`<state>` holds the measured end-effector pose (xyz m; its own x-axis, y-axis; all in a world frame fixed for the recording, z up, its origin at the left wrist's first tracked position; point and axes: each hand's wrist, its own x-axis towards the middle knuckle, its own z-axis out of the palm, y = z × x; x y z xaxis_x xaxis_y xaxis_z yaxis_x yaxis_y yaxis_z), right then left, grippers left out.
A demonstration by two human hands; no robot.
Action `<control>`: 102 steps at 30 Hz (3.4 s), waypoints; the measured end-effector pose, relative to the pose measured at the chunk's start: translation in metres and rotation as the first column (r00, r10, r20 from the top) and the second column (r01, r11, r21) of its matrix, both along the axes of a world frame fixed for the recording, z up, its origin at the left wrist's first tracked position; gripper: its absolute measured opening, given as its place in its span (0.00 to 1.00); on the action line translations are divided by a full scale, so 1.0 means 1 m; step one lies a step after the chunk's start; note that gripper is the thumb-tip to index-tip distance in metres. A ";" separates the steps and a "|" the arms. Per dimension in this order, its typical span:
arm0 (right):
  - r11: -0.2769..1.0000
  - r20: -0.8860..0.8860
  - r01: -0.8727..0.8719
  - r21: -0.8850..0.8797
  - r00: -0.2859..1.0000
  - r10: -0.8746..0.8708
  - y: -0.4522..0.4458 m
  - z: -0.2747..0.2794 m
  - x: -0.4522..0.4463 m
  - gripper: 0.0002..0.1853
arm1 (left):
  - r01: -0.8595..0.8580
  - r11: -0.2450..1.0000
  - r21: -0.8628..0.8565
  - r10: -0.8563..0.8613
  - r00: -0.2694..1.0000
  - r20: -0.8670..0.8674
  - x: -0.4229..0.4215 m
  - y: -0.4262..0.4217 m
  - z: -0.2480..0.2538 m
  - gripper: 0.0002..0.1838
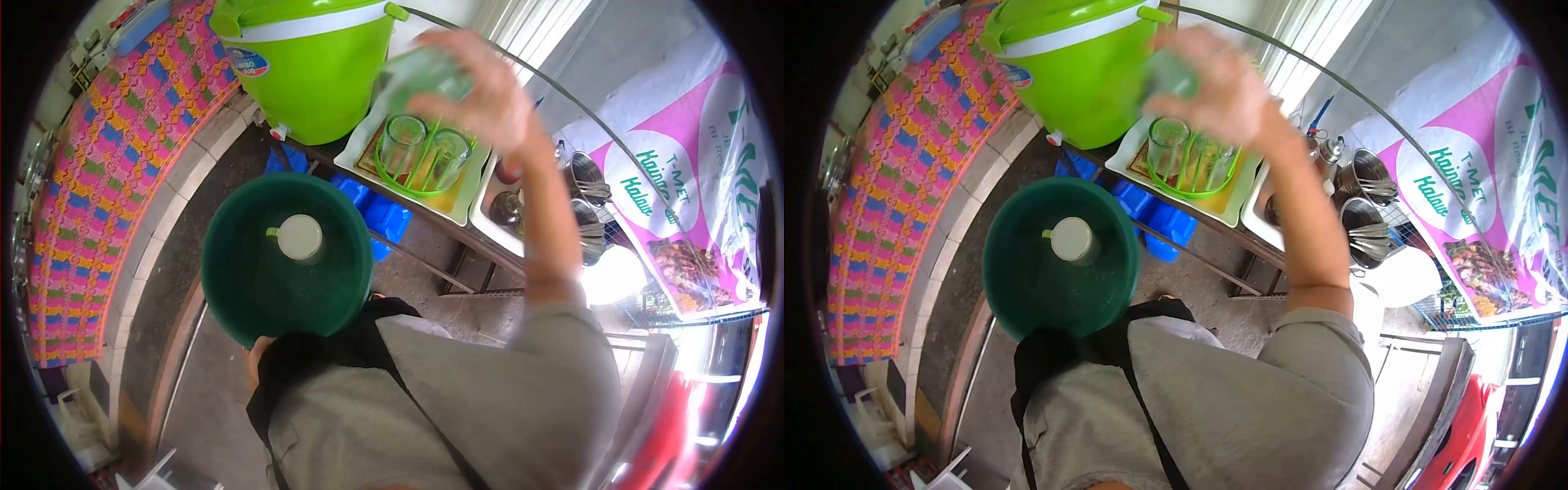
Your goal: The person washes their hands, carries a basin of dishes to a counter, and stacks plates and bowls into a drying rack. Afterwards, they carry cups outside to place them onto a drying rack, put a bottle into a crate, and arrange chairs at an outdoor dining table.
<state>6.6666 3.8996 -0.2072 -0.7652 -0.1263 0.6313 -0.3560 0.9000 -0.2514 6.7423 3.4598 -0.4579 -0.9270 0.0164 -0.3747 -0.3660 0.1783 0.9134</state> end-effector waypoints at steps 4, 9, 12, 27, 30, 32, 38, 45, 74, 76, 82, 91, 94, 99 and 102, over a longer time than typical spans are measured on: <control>0.849 -0.005 0.510 0.135 0.858 -0.514 0.149 -0.009 -0.053 0.35 | -0.034 0.999 0.003 0.034 0.999 0.027 0.003 0.003 -0.001 0.12; 0.708 0.183 0.677 0.202 0.684 -0.706 0.235 -0.058 -0.078 0.41 | -0.076 0.997 0.004 0.075 0.996 0.047 0.004 0.007 -0.007 0.12; 0.708 0.314 0.683 0.181 0.642 -0.700 0.243 -0.077 -0.083 0.43 | -0.105 0.994 0.004 0.104 0.993 0.061 0.007 0.011 -0.009 0.12; 0.775 0.225 0.470 0.422 0.774 -0.592 0.309 -0.136 -0.166 0.30 | -0.220 0.976 0.000 0.218 0.970 0.106 0.015 0.023 -0.009 0.11; 0.831 0.402 0.522 0.191 0.731 -0.551 0.267 -0.106 -0.189 0.31 | -0.246 0.969 -0.010 0.246 0.962 0.115 0.017 0.024 -0.011 0.11; 0.862 0.508 0.439 0.255 0.697 -0.506 0.255 -0.098 -0.208 0.34 | -0.263 0.964 -0.025 0.264 0.956 0.126 0.018 0.025 -0.012 0.11; 0.929 0.814 0.277 0.244 0.462 -0.352 0.234 -0.079 -0.223 0.34 | -0.301 0.954 0.005 0.298 0.948 0.116 0.019 0.035 0.002 0.12; 0.912 0.763 0.273 0.305 0.504 -0.406 0.232 -0.084 -0.224 0.32 | -0.323 0.926 0.194 0.296 0.942 0.159 0.025 0.039 0.000 0.12; 0.956 0.732 0.215 0.199 0.616 -0.291 0.207 -0.095 -0.255 0.46 | -0.328 0.937 -0.118 0.342 0.930 0.136 0.019 0.050 0.012 0.15; 0.962 0.620 0.152 0.226 0.739 -0.262 0.228 -0.089 -0.257 0.43 | -0.405 0.913 0.041 0.376 0.879 0.294 0.012 0.057 0.028 0.16; 0.996 0.744 -0.087 -0.019 0.665 0.072 0.108 0.015 -0.147 0.22 | -0.521 0.737 0.431 0.387 0.847 0.364 0.018 0.039 -0.003 0.18; 0.528 0.779 -0.847 0.060 0.371 0.505 -0.123 -0.120 -0.104 0.26 | -0.599 0.651 0.466 0.515 0.800 0.307 0.030 0.040 -0.030 0.19; 0.416 0.609 -0.908 -0.044 0.305 0.732 -0.179 -0.147 -0.101 0.28 | -0.667 0.563 0.488 0.566 0.741 0.360 0.042 0.040 -0.028 0.19; 0.465 0.497 -0.872 -0.153 0.339 0.799 -0.275 -0.137 -0.081 0.27 | -0.789 0.380 0.483 0.732 0.576 0.365 0.090 -0.013 0.001 0.32; 0.458 0.445 -0.817 -0.351 0.285 0.849 -0.358 -0.172 -0.069 0.24 | -0.783 0.372 0.499 0.777 0.557 0.294 0.133 -0.081 -0.039 0.37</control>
<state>6.5979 3.5411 -0.3790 -0.4319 -0.8737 0.2240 -0.7103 0.1765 -0.6814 6.8753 3.3785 -0.4969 -0.6333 -0.5233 -0.5702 -0.0898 -0.6821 0.7257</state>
